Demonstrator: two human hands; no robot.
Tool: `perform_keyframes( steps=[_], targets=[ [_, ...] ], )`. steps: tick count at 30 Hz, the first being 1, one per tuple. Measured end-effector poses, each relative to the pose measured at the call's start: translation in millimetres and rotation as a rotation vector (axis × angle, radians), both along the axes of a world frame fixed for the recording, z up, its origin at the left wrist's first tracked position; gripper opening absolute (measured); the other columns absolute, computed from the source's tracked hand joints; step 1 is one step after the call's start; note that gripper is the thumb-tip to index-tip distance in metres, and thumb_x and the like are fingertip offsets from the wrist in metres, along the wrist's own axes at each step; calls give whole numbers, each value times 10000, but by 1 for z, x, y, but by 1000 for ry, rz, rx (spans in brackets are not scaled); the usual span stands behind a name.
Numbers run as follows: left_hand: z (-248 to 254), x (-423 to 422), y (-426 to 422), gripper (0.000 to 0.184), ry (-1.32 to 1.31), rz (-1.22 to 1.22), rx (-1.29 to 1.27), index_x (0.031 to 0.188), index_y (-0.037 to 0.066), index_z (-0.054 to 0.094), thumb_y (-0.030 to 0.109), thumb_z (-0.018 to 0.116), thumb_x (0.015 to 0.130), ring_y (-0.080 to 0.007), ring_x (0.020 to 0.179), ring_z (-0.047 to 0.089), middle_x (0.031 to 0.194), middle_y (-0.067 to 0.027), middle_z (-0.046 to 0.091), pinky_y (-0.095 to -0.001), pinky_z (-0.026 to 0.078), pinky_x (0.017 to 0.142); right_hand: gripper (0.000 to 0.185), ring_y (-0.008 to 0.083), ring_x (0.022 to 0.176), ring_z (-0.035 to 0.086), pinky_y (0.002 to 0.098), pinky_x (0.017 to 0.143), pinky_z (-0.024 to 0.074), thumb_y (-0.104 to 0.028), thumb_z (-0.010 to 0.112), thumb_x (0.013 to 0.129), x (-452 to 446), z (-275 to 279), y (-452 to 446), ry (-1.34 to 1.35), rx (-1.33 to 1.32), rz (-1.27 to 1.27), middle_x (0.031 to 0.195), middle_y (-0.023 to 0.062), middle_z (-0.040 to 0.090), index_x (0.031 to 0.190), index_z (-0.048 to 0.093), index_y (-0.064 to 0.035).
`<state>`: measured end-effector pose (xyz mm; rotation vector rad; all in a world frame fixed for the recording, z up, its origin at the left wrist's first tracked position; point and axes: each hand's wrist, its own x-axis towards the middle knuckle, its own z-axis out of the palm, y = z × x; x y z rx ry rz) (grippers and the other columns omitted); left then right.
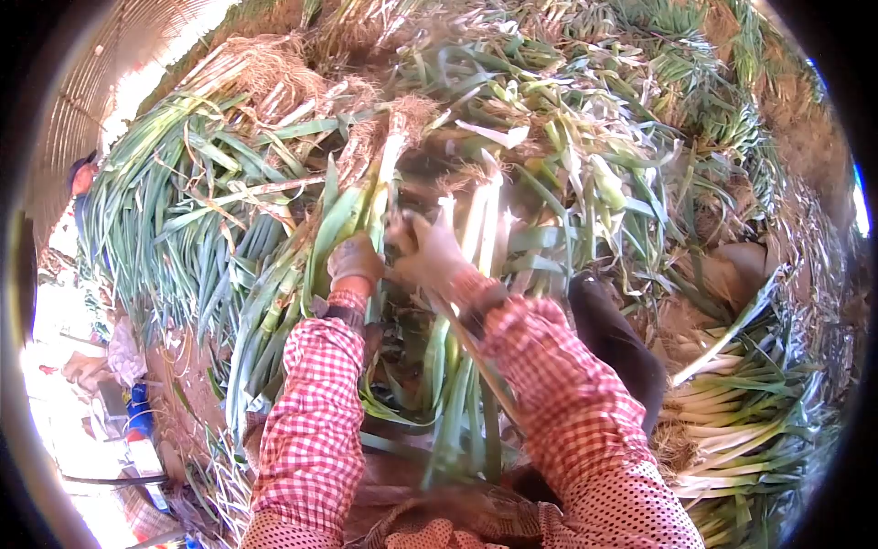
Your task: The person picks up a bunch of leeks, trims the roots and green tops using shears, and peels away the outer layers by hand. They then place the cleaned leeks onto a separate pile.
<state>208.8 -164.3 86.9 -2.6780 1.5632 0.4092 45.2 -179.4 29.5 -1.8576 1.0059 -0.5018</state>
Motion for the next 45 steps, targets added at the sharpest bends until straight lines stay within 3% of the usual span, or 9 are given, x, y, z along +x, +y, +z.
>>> perform_keyframes(
  steps=[13,19,23,27,33,35,37,40,45],
  targets=[
    [-23,-39,43,401,51,-14,-5,1132,14,649,267,683,822,-381,1066,679,1099,-255,696,-446,535,924,842,369,1033,684,407,901,532,-176,668,743,-79,48,102,-60,360,-59,1105,227,687,1520,362,-66],
    [-2,-48,58,435,154,-3,19,1156,4,638,259,678,805,-399,1067,671,1117,-262,689,-464,527,927,638,367,1007,682,410,881,531,-185,681,787,-32,17,6,134,46,-241,1051,229,693,1376,492,-31],
    [-21,-31,63,514,166,-55,-50,1164,-11,629,330,707,788,-425,1119,632,1139,-270,678,-462,507,954,464,344,1018,674,403,909,532,-388,554,930,-5,-48,-79,112,-184,-97,1109,179,702,1265,576,-68],
    [-36,-6,73,657,403,-113,-126,1262,-26,589,336,786,750,-385,1116,644,1164,-263,671,-429,497,961,477,240,920,673,351,819,530,-200,741,794,-18,12,-67,141,170,-139,1018,142,702,1226,616,-40],
    [-88,41,86,350,868,46,-266,1198,-31,638,90,702,876,-136,893,632,1014,-77,692,-285,511,801,670,250,1015,667,342,870,524,-228,721,818,-89,34,26,-77,218,-222,1083,174,692,1427,495,-65],
    [-77,33,90,352,777,3,-293,1186,-26,641,112,710,869,-154,892,640,1007,-86,697,-296,513,808,703,222,1048,656,337,870,531,-198,718,820,-100,82,68,-10,430,31,1152,162,677,1461,463,-63],
    [-48,10,92,382,660,-15,-269,1168,-17,645,174,729,848,-208,902,660,1006,-113,708,-330,517,830,740,184,1029,655,334,872,542,-158,714,821,-111,41,99,-249,116,125,1160,127,672,1495,424,-61],
    [-37,-28,91,471,434,-85,-90,1135,26,660,360,740,812,-359,968,680,1049,-208,707,-424,517,889,819,170,1020,646,281,935,508,-98,712,769,-114,21,84,-304,271,-187,1185,124,664,1512,377,-9],
    [21,-27,60,461,-41,-285,-39,938,49,642,494,712,841,-351,882,673,933,-172,676,-490,502,776,832,220,973,675,331,861,540,-109,682,762,-89,55,59,-88,225,-9,1120,123,686,1531,366,-88]
  ],
)
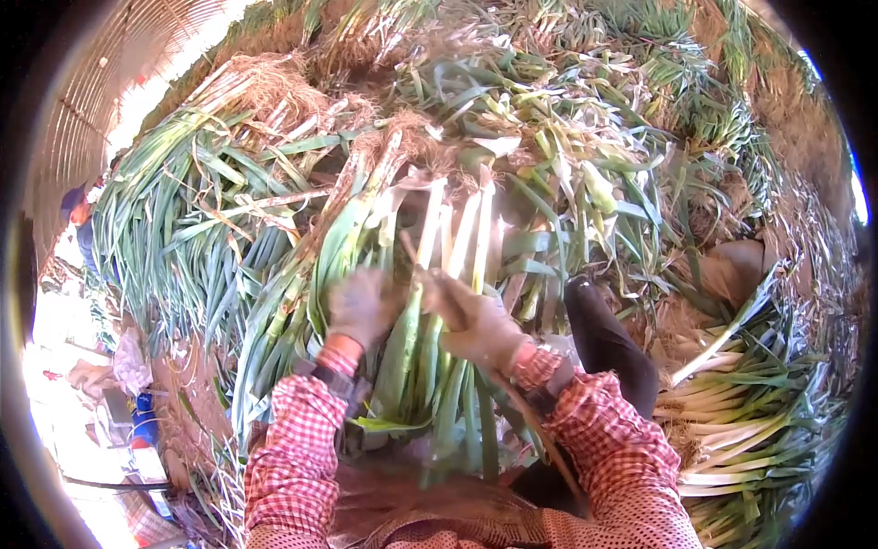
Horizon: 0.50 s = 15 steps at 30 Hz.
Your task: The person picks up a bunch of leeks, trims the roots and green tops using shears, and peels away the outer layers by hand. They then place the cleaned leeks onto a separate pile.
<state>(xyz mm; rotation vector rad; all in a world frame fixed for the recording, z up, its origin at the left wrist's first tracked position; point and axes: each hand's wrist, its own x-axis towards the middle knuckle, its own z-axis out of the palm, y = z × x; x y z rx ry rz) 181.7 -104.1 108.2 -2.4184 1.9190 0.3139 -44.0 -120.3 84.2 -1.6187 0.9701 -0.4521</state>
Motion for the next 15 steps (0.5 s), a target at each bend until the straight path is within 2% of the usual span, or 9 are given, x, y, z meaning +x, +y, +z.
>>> perform_keyframes(
  steps=[2,4,7,8,9,10,11,14,15],
  targets=[
    [-30,46,-28,432,-388,77,-730,916,58,637,484,690,865,-335,879,688,936,-154,675,-510,512,767,796,257,960,686,368,857,542,-124,671,761,19,5,-9,33,-18,49,1080,130,695,1508,395,-101],
    [-22,69,-56,384,-284,361,-366,1090,74,685,406,592,921,-319,1027,689,1086,-216,698,-447,547,832,756,284,962,692,385,868,538,-139,668,759,46,21,-27,57,-14,30,1051,146,700,1475,432,-92],
    [-18,79,-68,365,-29,282,-108,1093,103,704,400,552,945,-328,1049,691,1098,-208,706,-445,544,857,733,314,966,693,384,865,538,-163,676,746,91,-39,-60,40,-195,-59,1030,171,697,1443,461,-84],
    [-28,75,-67,277,-83,144,-136,1027,83,702,312,598,911,-327,955,709,997,-213,709,-435,561,776,726,324,967,693,384,864,537,-171,678,742,97,-57,-67,15,-255,-88,1023,179,697,1432,470,-82],
    [-41,63,-63,191,-137,8,-162,962,62,701,224,644,877,-326,861,727,895,-218,712,-424,578,695,720,334,969,693,384,863,537,-179,681,738,94,-59,-67,-2,-270,-103,1016,187,696,1421,480,-79],
    [-3,19,-40,133,-209,-73,-106,895,99,730,170,618,874,-309,813,738,877,-172,733,-398,584,652,728,340,972,693,382,860,538,-184,684,733,84,-32,-58,28,-176,-124,1017,193,694,1423,477,-79],
    [-19,4,-28,143,-310,-88,-68,873,135,748,167,608,881,-277,829,745,872,-136,748,-385,587,663,780,338,956,692,379,834,539,-192,686,726,71,-33,-54,22,-68,-14,1008,198,693,1458,437,-87],
    [-52,-19,-4,172,-245,-159,113,924,171,780,198,614,888,-241,904,742,947,-80,759,-381,586,728,816,333,969,688,379,833,532,-189,687,723,29,0,-19,155,-6,101,1025,201,689,1484,408,-96],
    [-57,-20,-6,184,-238,-139,160,957,164,778,201,610,892,-244,920,739,969,-81,758,-377,583,748,815,333,975,685,379,836,530,-187,683,726,21,-5,-12,142,2,113,1032,201,687,1488,405,-99]
  ],
)
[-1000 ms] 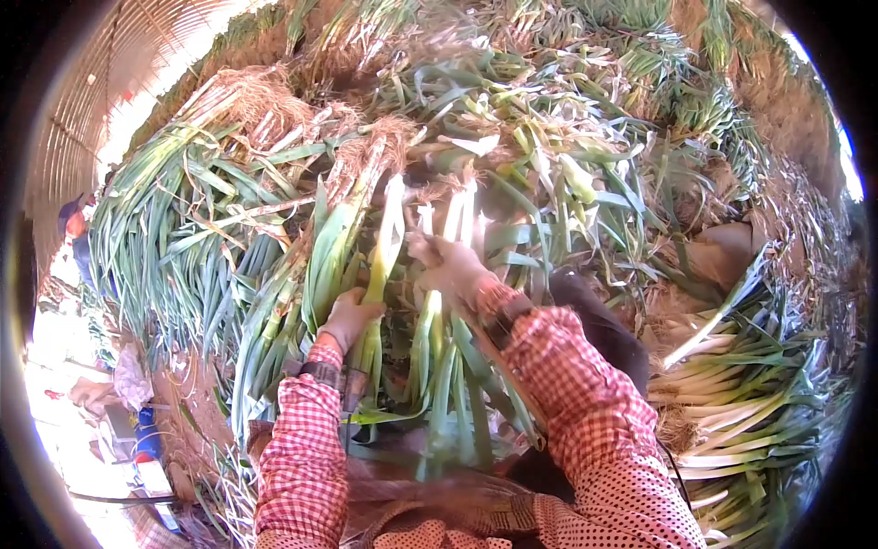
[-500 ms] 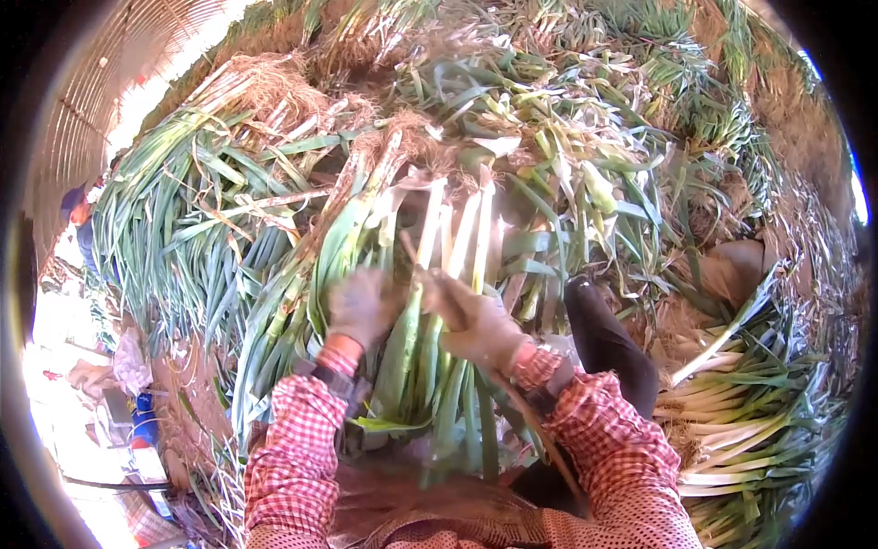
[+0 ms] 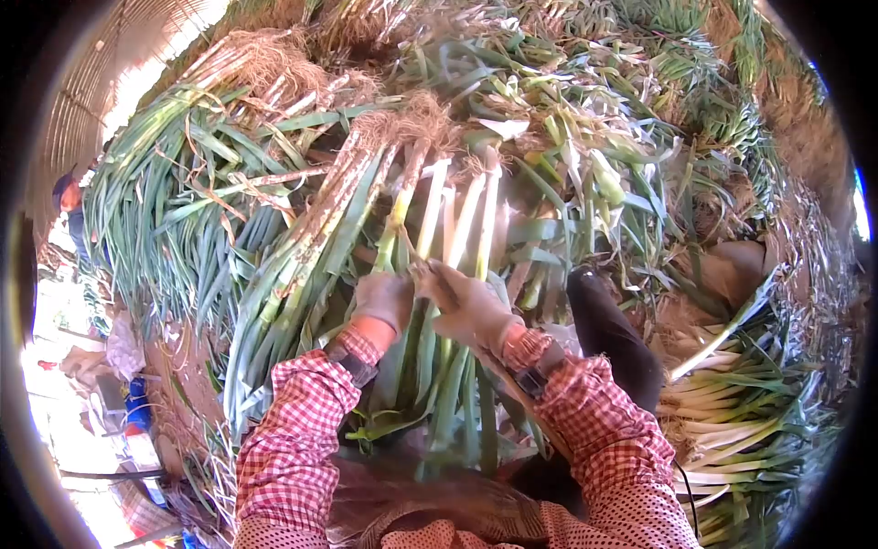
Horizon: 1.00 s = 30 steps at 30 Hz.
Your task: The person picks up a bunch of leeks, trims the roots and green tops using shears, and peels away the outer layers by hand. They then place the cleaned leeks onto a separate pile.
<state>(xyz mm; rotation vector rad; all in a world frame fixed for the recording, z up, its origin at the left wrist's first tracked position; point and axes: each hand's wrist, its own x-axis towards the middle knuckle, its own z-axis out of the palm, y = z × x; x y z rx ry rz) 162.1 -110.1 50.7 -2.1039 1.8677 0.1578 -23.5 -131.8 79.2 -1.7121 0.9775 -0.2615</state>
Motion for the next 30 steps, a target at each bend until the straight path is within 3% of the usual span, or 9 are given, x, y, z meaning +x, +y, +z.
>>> perform_keyframes(
  steps=[3,7,10,14,17,21,24,25,30],
  targets=[
    [-22,23,-14,221,153,185,80,1034,154,767,214,601,903,-253,955,730,1027,-94,750,-381,571,800,812,334,994,679,379,852,524,-177,670,738,-8,-11,8,-29,3,23,1055,200,683,1498,397,-103],
    [58,26,-4,335,226,31,203,1135,113,724,330,617,904,-331,1036,691,1077,-182,716,-438,534,883,753,341,1018,676,391,901,524,-154,643,761,6,-11,-7,4,-77,-49,1094,200,685,1479,425,-91],
    [28,59,-11,391,573,177,80,1122,66,700,372,661,883,-378,1031,674,1059,-224,701,-457,522,875,669,341,1048,675,411,917,525,-148,627,786,32,-10,-25,49,-73,-127,1103,213,684,1436,477,-92],
    [-16,68,-19,343,562,416,-296,1001,2,677,274,777,817,-392,982,677,1018,-228,706,-443,521,873,537,364,1033,674,418,912,529,-181,662,812,57,-14,-68,77,-150,-223,1088,226,684,1310,540,-19],
    [-20,76,-24,410,450,357,-316,1028,-20,677,280,811,783,-369,981,687,1033,-212,718,-434,524,873,469,352,1004,682,403,892,537,-204,700,813,71,-24,-102,70,-181,-355,1056,223,690,1209,581,18],
    [-63,108,-39,489,767,382,-87,1104,-41,672,294,805,774,-334,956,695,1041,-204,721,-401,529,856,484,284,993,688,366,880,538,-211,708,811,54,-49,-97,-104,37,-223,1057,173,702,1247,595,-35],
    [-25,80,-30,397,762,464,-96,1054,-14,684,291,751,809,-331,960,692,1025,-205,716,-396,524,845,658,220,1014,685,345,860,548,-158,674,819,14,-16,-25,-49,-29,-88,1124,130,706,1449,489,-104],
    [7,64,-23,339,524,431,-112,1036,20,660,304,700,855,-346,983,696,1032,-216,714,-425,529,849,737,220,963,685,343,833,557,-128,668,809,-3,-21,-4,-168,10,-31,1109,104,699,1502,417,-112],
    [4,39,-28,352,125,320,-165,1111,53,584,312,665,887,-366,999,706,1031,-205,723,-476,547,865,720,187,849,666,324,731,537,-99,658,764,-25,-5,53,-190,82,-75,973,91,669,1451,440,-83]
  ],
)
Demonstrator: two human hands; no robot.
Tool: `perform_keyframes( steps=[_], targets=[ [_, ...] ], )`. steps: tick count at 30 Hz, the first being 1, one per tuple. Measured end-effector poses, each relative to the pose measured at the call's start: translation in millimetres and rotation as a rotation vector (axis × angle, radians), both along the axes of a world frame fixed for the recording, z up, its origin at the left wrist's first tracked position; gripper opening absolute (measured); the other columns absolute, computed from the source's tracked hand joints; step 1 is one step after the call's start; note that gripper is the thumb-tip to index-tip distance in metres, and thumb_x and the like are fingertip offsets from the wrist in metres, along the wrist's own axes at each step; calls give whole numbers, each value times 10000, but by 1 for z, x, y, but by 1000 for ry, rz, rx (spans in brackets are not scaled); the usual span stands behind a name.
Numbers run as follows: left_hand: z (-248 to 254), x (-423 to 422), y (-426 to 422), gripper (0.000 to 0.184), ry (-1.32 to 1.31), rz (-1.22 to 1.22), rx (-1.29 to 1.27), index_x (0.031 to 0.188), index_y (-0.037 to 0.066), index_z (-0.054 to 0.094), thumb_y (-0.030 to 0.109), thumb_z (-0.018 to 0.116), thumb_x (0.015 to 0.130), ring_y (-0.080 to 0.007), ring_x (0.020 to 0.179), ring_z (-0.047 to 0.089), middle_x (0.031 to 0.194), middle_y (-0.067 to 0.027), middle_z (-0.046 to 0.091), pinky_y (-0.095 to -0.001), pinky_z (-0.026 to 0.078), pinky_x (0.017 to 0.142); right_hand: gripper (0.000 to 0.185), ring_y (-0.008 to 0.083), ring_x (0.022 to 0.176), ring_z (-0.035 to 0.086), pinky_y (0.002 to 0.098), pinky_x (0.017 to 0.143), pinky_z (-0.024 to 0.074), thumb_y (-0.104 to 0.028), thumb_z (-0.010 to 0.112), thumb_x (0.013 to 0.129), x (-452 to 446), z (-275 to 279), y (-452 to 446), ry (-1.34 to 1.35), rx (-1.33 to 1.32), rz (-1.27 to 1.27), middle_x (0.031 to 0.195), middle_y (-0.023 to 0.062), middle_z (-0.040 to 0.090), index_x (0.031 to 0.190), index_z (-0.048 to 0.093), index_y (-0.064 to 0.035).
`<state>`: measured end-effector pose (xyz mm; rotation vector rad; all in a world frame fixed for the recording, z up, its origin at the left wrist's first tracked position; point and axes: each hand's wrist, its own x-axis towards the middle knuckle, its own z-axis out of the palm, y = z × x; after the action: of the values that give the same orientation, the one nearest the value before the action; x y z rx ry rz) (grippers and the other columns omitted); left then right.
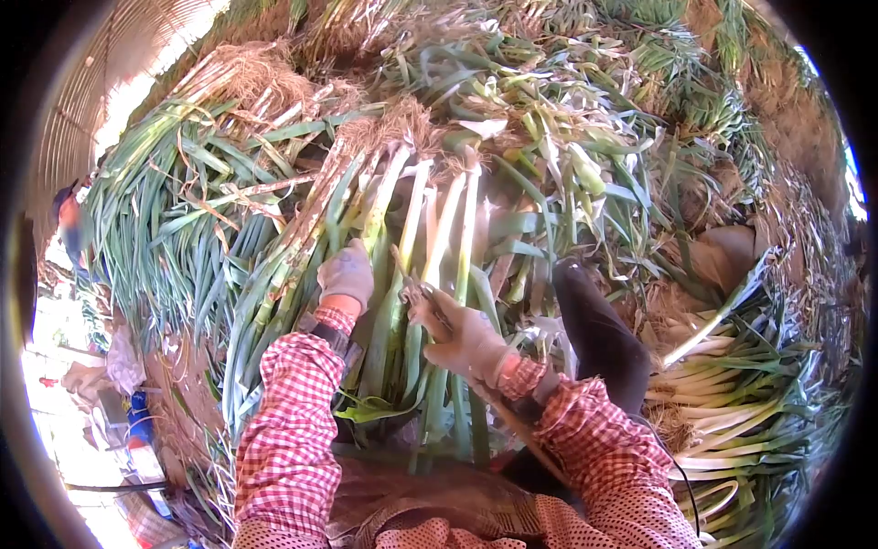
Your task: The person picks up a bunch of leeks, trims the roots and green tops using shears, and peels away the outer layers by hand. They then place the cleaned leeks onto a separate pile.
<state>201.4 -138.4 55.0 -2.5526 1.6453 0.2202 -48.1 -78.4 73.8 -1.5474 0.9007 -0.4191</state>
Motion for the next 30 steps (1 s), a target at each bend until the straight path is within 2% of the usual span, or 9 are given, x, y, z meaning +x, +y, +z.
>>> perform_keyframes(
  steps=[3,7,12,14,18,21,24,27,30],
  targets=[
    [-1,-2,-2,362,-17,2,-26,1112,49,584,312,674,880,-359,968,717,1010,-196,731,-480,558,834,745,244,851,679,360,749,533,-106,640,762,11,26,13,89,193,14,920,133,671,1471,413,-72],
    [20,-2,3,390,38,-9,-11,1108,40,588,321,689,856,-371,995,704,1034,-221,718,-470,546,859,810,317,922,702,390,829,560,-107,629,760,33,-17,-12,-25,-40,-73,984,200,695,1518,348,-60],
    [17,13,12,388,19,-59,-31,1112,31,588,302,673,848,-393,998,690,1035,-245,706,-465,535,867,571,382,1000,681,419,872,538,-155,681,748,84,-57,-95,83,-239,-232,1035,221,694,1295,538,-72],
    [26,2,14,351,10,-60,-21,1093,26,591,266,661,847,-394,954,700,981,-234,715,-472,542,843,509,332,990,690,390,865,536,-165,721,748,94,-33,-120,233,-165,-287,1026,200,698,1226,585,-57],
    [18,1,11,292,-1,-93,-90,1061,26,597,228,657,859,-378,904,717,931,-212,724,-467,562,784,597,201,955,668,333,850,536,-169,778,737,80,-30,-104,22,-18,-202,1021,121,696,1290,581,-56],
    [18,-1,8,235,10,-89,-114,1046,28,601,182,642,873,-369,885,725,916,-204,726,-458,572,757,746,220,955,672,344,878,532,-136,715,748,40,-33,-30,-229,98,-12,1032,148,690,1449,471,-62],
    [23,-11,10,150,-74,-141,-96,1011,30,614,129,593,900,-369,869,728,911,-200,728,-447,578,754,799,226,938,681,345,856,542,-150,732,728,39,-39,-21,-205,159,-125,1033,153,691,1470,448,-56],
    [4,1,0,134,-70,-35,-96,999,28,627,112,575,908,-365,865,731,921,-196,731,-442,579,754,731,231,900,686,343,833,546,-173,755,712,75,-73,-75,-178,-28,-221,1002,135,700,1393,520,-49],
    [48,-20,6,152,-131,-148,-15,1021,18,638,92,562,913,-369,857,731,922,-190,735,-428,580,765,603,226,905,687,340,835,546,-159,759,719,120,-128,-153,-157,-338,-220,1011,124,708,1290,602,-42]
  ],
)
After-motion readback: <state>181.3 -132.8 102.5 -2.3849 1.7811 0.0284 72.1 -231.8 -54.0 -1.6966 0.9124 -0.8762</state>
